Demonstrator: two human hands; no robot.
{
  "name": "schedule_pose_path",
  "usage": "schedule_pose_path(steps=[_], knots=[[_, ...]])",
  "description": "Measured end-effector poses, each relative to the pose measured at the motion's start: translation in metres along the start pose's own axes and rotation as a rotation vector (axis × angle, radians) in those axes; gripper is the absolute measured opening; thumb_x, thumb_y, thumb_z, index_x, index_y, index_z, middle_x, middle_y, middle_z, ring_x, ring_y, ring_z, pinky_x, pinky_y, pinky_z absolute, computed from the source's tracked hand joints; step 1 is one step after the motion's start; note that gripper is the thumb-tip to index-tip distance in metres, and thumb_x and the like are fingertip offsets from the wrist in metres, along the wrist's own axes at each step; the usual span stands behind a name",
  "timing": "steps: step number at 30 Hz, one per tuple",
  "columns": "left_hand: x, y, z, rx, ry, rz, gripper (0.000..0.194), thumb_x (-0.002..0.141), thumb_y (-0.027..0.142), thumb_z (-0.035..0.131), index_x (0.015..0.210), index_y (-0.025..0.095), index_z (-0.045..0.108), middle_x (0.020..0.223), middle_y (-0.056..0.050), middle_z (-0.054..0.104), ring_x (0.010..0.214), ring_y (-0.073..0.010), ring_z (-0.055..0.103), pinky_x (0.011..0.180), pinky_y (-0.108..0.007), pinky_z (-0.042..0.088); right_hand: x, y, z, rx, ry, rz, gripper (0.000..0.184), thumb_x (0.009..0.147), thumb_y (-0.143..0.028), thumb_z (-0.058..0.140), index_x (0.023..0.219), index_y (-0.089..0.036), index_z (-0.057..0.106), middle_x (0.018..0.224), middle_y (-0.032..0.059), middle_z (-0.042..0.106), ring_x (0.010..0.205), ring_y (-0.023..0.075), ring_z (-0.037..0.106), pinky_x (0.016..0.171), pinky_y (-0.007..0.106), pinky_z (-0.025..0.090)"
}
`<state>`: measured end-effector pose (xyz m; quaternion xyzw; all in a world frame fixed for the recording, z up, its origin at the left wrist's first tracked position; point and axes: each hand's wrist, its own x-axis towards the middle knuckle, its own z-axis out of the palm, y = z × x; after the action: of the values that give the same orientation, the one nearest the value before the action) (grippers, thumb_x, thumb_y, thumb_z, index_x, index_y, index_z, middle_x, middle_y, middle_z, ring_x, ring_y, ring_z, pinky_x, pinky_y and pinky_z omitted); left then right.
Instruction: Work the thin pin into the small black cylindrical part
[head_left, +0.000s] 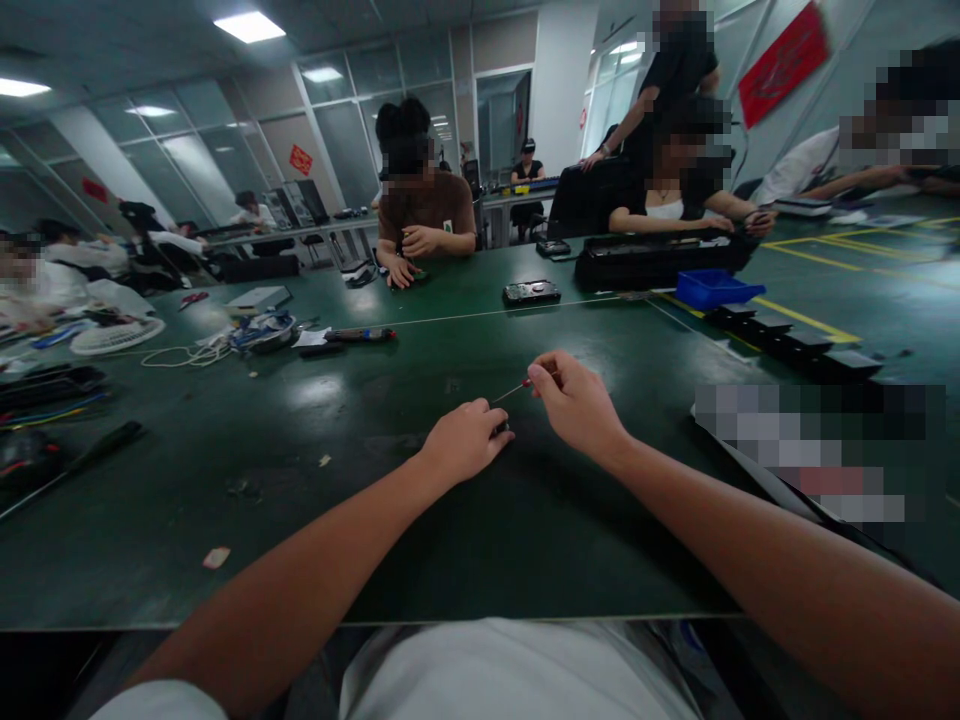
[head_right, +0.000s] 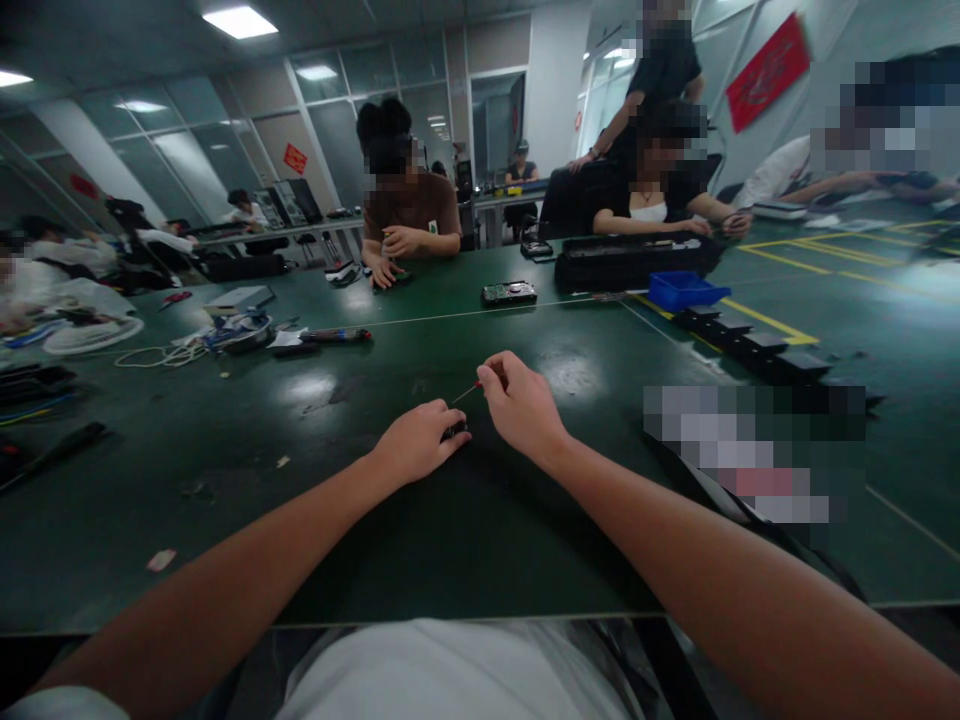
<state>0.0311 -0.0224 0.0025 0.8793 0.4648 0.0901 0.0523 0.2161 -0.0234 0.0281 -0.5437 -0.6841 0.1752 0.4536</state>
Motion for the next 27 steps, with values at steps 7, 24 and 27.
schedule_pose_path(steps=[7, 24, 27], knots=[[-0.001, -0.005, -0.001, -0.071, 0.017, 0.006, 0.023, 0.093, 0.038, 0.055, 0.104, 0.021, 0.065, 0.099, -0.006, 0.065, 0.087, -0.0218, 0.062, 0.068, -0.031, 0.046, 0.0, 0.002, -0.001, 0.002, -0.01, -0.001, 0.022, 0.097, -0.038, 0.047, 0.09, -0.022, 0.06, 0.075, 0.0035, 0.068, 0.069, 0.0206, 0.062, 0.064, 0.033, 0.043], [-0.023, -0.122, -0.062, -1.163, 0.668, -0.582, 0.017, 0.08, 0.031, 0.058, 0.084, 0.015, 0.06, 0.074, -0.001, 0.057, 0.051, -0.0087, 0.043, 0.041, -0.021, 0.024, 0.002, 0.002, -0.003, 0.056, -0.033, 0.032, 0.022, 0.096, -0.039, 0.048, 0.089, -0.022, 0.06, 0.074, 0.0044, 0.068, 0.069, 0.0205, 0.063, 0.064, 0.033, 0.043], [-0.052, -0.151, -0.087, -1.25, 0.746, -0.739, 0.017, 0.09, 0.031, 0.052, 0.083, 0.016, 0.052, 0.07, 0.002, 0.051, 0.051, -0.007, 0.042, 0.043, -0.018, 0.026, 0.002, 0.002, -0.002, 0.056, -0.034, 0.035, 0.022, 0.096, -0.039, 0.048, 0.089, -0.022, 0.06, 0.074, 0.0039, 0.068, 0.07, 0.0203, 0.063, 0.065, 0.033, 0.043]])
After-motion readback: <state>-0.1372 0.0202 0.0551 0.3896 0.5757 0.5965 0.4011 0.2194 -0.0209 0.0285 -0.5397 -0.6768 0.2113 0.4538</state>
